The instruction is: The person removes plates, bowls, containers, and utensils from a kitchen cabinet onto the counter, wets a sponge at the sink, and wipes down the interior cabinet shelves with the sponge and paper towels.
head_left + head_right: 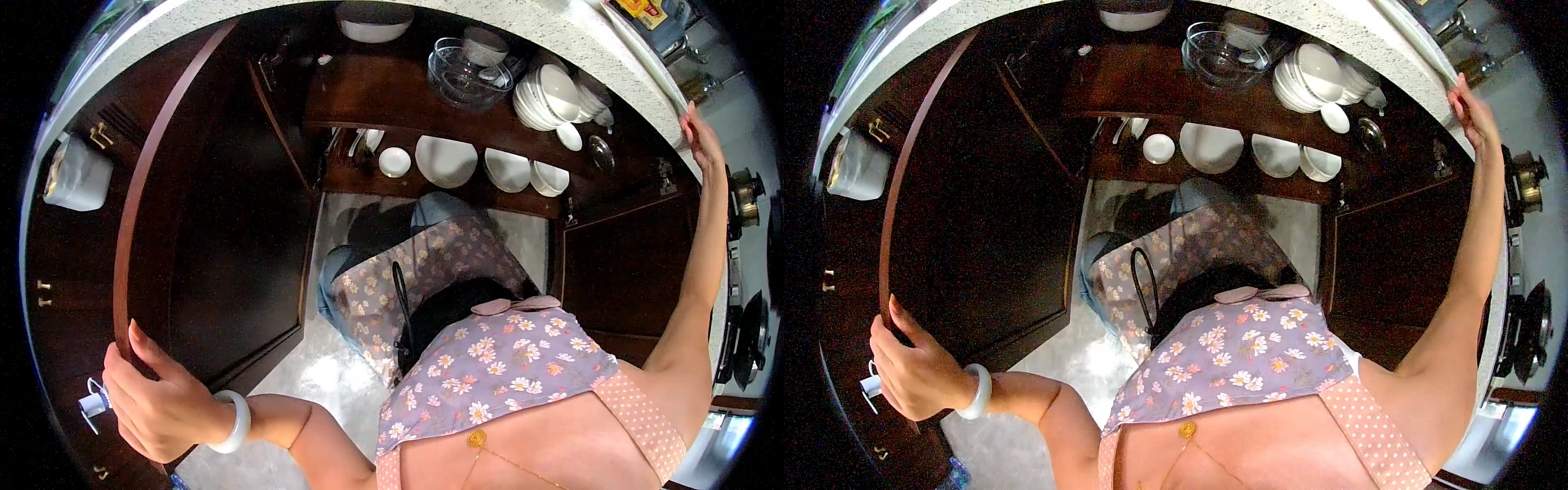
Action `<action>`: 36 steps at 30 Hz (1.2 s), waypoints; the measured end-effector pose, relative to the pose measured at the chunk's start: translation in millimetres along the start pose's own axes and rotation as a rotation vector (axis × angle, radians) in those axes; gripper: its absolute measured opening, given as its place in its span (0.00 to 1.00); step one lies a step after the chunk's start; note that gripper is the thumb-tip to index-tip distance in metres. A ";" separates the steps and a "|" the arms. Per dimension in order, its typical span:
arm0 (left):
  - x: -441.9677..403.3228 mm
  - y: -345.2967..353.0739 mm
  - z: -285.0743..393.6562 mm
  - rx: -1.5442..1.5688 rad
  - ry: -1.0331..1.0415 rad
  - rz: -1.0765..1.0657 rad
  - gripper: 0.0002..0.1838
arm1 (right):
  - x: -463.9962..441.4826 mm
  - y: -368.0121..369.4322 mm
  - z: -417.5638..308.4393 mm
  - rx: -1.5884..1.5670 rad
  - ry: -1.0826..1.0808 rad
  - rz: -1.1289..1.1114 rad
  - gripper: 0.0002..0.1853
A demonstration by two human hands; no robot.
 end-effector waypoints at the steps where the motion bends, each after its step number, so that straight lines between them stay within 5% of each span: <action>1: -0.2 7.9 -5.6 -0.004 0.025 0.069 0.19 | 10.8 8.1 -3.7 0.114 -0.030 0.168 0.21; 4: 0.3 13.0 -7.3 -0.040 0.034 0.049 0.19 | 66.0 89.7 -26.2 0.246 -0.262 0.609 0.24; 6: 0.3 17.5 0.7 -0.034 0.039 0.052 0.19 | 98.1 181.9 -32.6 0.168 -0.519 0.447 0.21; 9: -2.2 18.0 4.7 -0.038 0.038 0.034 0.19 | 93.2 342.4 -23.7 0.258 -0.450 -0.117 0.15; 11: -8.3 21.9 11.6 -0.030 0.042 0.008 0.19 | 12.9 448.6 11.0 0.059 -0.431 -0.483 0.11; 12: -14.9 24.5 19.5 -0.018 0.053 -0.015 0.19 | -38.4 506.2 29.8 -0.048 -0.388 -0.509 0.10; 13: -16.6 27.6 29.3 -0.007 0.057 -0.031 0.19 | -104.9 562.5 72.4 -0.030 -0.705 -0.374 0.09; 15: -23.5 39.2 43.1 0.014 0.062 -0.062 0.20 | -202.0 641.7 102.2 0.203 -0.790 -0.191 0.11; 18: -35.1 62.5 63.2 0.053 0.075 -0.083 0.20 | -285.0 714.1 102.3 0.742 -0.408 -0.075 0.22; 20: -27.3 72.8 63.4 0.045 0.078 -0.080 0.20 | -344.0 745.2 114.1 0.921 -0.001 -0.373 0.28; 23: -23.6 78.9 60.4 0.028 0.058 -0.099 0.19 | -349.7 761.3 129.3 1.072 -0.560 0.122 0.31; 26: -18.3 83.3 51.8 -0.005 0.064 -0.065 0.20 | -358.7 770.7 120.8 1.056 -0.483 -0.127 0.29; 30: -17.2 79.4 46.4 -0.003 0.063 -0.089 0.21 | -321.7 736.7 92.6 0.732 -0.401 -0.278 0.21; 33: -20.8 78.0 45.4 0.012 0.058 -0.075 0.21 | -280.9 715.7 92.1 -0.385 -0.108 -0.717 0.14; 36: -21.4 75.9 42.9 0.018 0.056 -0.073 0.21 | -198.0 683.5 69.7 -1.313 0.469 -1.155 0.17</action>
Point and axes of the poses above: each hand's wrist, its own x-axis away from the middle knuckle, its own y-axis out of the palm, z = x × y, the point moved 1 cm from there along -x, towards the middle knuckle, and after that the axes turned 11 degrees about -z, right-handed, at the moved point
